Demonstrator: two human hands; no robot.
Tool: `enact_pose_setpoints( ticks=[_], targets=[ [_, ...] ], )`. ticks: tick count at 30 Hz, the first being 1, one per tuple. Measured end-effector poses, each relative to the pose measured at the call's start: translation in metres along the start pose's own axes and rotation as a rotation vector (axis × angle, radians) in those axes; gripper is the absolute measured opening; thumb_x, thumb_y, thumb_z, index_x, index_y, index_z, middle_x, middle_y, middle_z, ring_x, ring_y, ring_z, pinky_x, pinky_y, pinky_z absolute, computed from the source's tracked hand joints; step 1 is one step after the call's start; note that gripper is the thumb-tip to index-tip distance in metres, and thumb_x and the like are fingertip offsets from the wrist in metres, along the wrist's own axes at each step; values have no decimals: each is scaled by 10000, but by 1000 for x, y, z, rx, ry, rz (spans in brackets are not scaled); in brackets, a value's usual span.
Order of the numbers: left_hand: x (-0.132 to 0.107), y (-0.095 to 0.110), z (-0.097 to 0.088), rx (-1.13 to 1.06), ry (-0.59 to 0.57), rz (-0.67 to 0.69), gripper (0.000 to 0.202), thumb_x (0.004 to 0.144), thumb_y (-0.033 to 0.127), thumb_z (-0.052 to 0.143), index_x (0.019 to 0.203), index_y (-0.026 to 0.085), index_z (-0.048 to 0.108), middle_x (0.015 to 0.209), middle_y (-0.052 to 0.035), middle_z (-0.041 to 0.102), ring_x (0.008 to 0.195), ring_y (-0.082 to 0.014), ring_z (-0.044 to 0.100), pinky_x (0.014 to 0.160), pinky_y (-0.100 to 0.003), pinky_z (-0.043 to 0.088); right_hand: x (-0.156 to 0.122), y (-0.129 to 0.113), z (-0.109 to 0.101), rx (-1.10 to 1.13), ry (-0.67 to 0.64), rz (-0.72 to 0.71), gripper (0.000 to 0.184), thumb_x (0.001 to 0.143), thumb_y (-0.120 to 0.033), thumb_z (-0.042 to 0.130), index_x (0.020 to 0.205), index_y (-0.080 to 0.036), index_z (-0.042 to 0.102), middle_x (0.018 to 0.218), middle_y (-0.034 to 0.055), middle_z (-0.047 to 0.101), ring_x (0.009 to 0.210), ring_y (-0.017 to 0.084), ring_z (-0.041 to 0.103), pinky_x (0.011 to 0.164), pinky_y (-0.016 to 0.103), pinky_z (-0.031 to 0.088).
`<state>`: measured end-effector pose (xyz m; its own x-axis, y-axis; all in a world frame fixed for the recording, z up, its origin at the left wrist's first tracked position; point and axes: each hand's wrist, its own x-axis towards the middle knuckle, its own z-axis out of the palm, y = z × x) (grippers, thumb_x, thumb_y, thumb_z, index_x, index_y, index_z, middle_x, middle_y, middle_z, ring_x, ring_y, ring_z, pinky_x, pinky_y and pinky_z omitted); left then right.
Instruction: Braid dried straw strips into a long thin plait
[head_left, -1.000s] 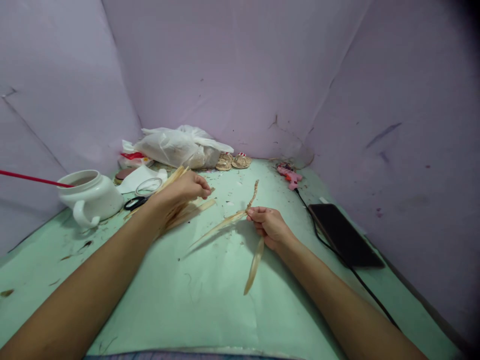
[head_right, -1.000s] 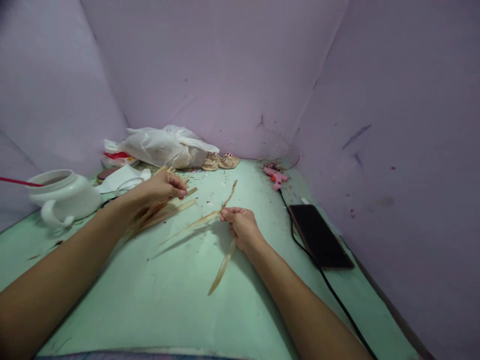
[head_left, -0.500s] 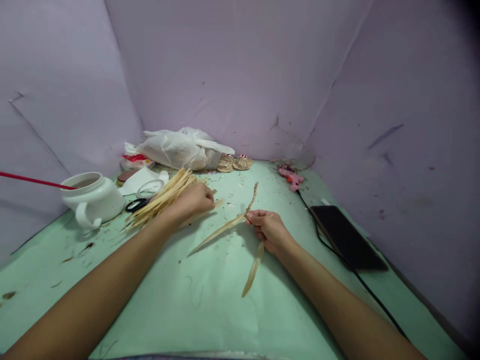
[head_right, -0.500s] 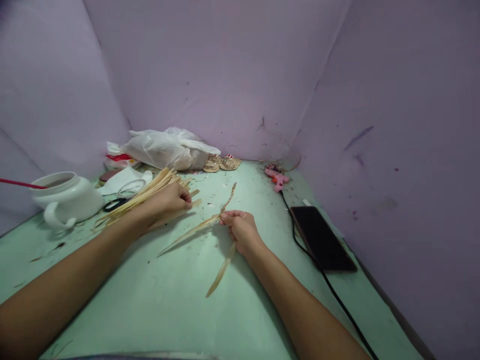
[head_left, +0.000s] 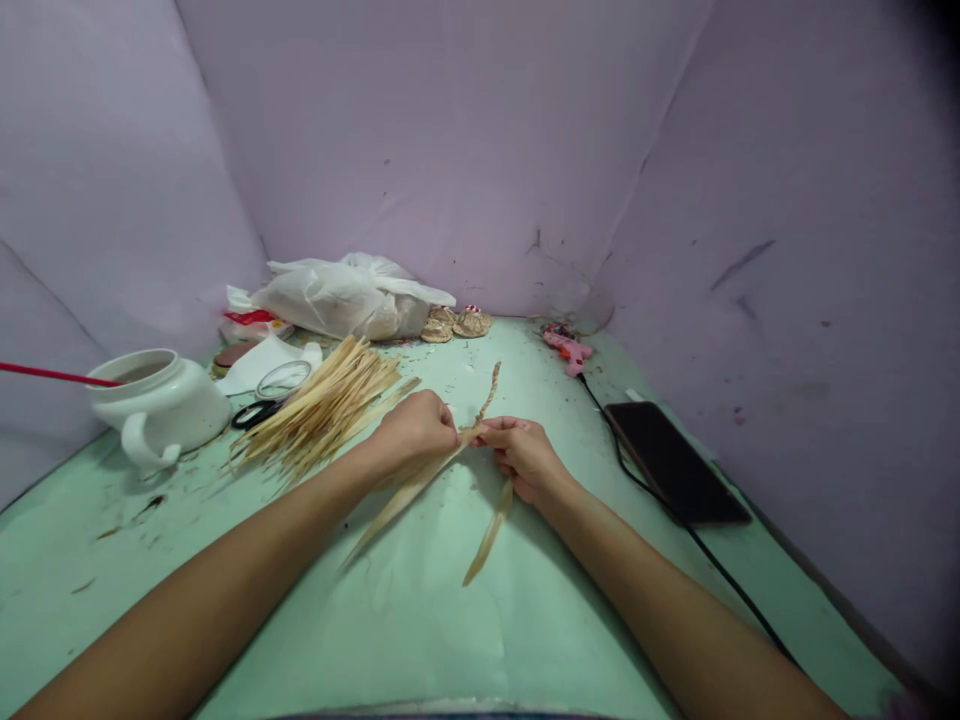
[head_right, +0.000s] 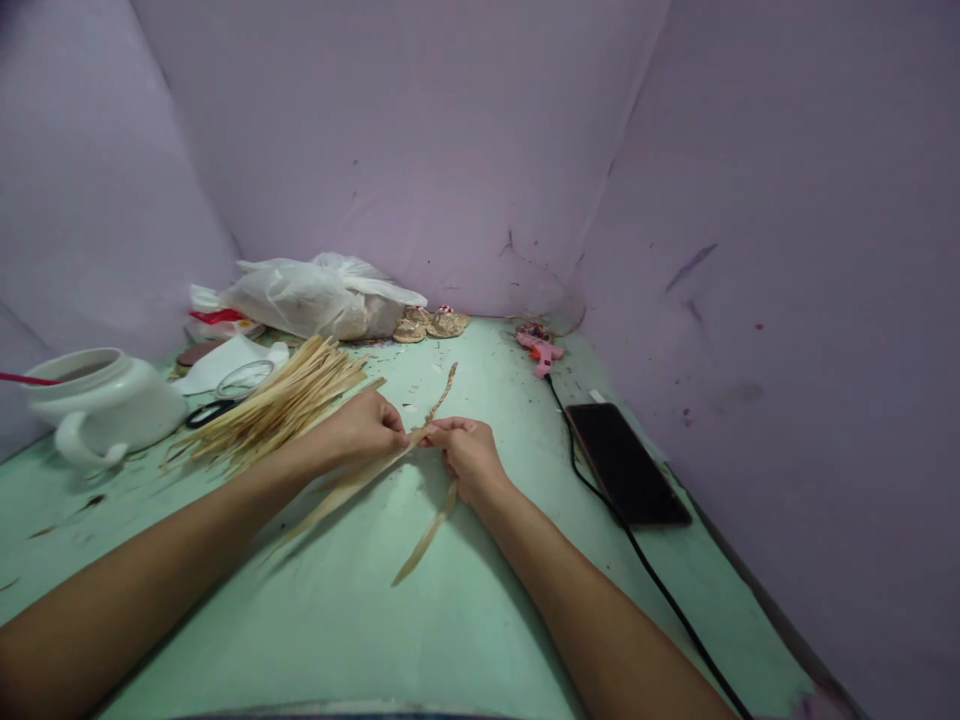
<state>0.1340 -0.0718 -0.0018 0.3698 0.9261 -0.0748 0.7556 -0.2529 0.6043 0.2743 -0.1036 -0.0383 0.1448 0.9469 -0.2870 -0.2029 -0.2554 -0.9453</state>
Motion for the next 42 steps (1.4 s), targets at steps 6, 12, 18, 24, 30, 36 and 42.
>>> enact_pose_setpoints(
  ticks=[6,12,18,24,30,36,42],
  targets=[
    [6,1,4,72,143,15,267,490,366,636,657,165,585,588,-6,536,544,-120,450,466,-207,265,0,1,1,-4,-3,4,87,517,-124,578,604,-119,577,459,-10,543,301,16,203,321,203,78],
    [14,-2,13,-364,-147,-61,420,503,159,588,922,137,570,559,9,549,441,-92,436,412,-195,285,0,1,2,-11,-10,-12,101,506,-162,616,590,-124,574,464,0,565,302,17,209,323,204,82],
    [13,-5,9,-603,-343,-87,94,548,141,564,634,109,584,409,12,479,375,-91,446,375,-198,321,-1,1,2,-21,-8,-24,131,504,-183,639,609,-124,588,459,-5,554,306,19,210,334,210,80],
    [15,-13,11,-780,-393,-47,202,606,283,625,632,89,578,482,-35,553,399,-95,500,418,-215,409,-3,-1,2,-11,3,-19,120,522,-167,620,623,-115,583,477,-7,551,319,22,240,335,205,108],
    [15,-11,12,-658,-315,-77,174,612,264,615,590,101,560,413,-21,532,340,-86,458,364,-198,367,-4,-3,2,3,7,-2,116,519,-156,621,614,-114,570,479,-10,550,315,16,229,335,206,105],
    [12,-5,6,-466,-270,-74,89,592,190,575,628,110,582,353,23,475,313,-62,388,343,-171,295,0,1,1,-5,-31,18,103,546,-168,606,623,-110,568,486,-6,556,299,10,213,328,200,91],
    [10,-3,7,-438,-244,-85,35,548,156,550,556,121,554,345,35,437,330,-63,379,353,-177,281,1,2,1,-12,-23,9,109,541,-172,621,620,-106,585,469,-7,549,303,12,228,324,198,98]
  ],
)
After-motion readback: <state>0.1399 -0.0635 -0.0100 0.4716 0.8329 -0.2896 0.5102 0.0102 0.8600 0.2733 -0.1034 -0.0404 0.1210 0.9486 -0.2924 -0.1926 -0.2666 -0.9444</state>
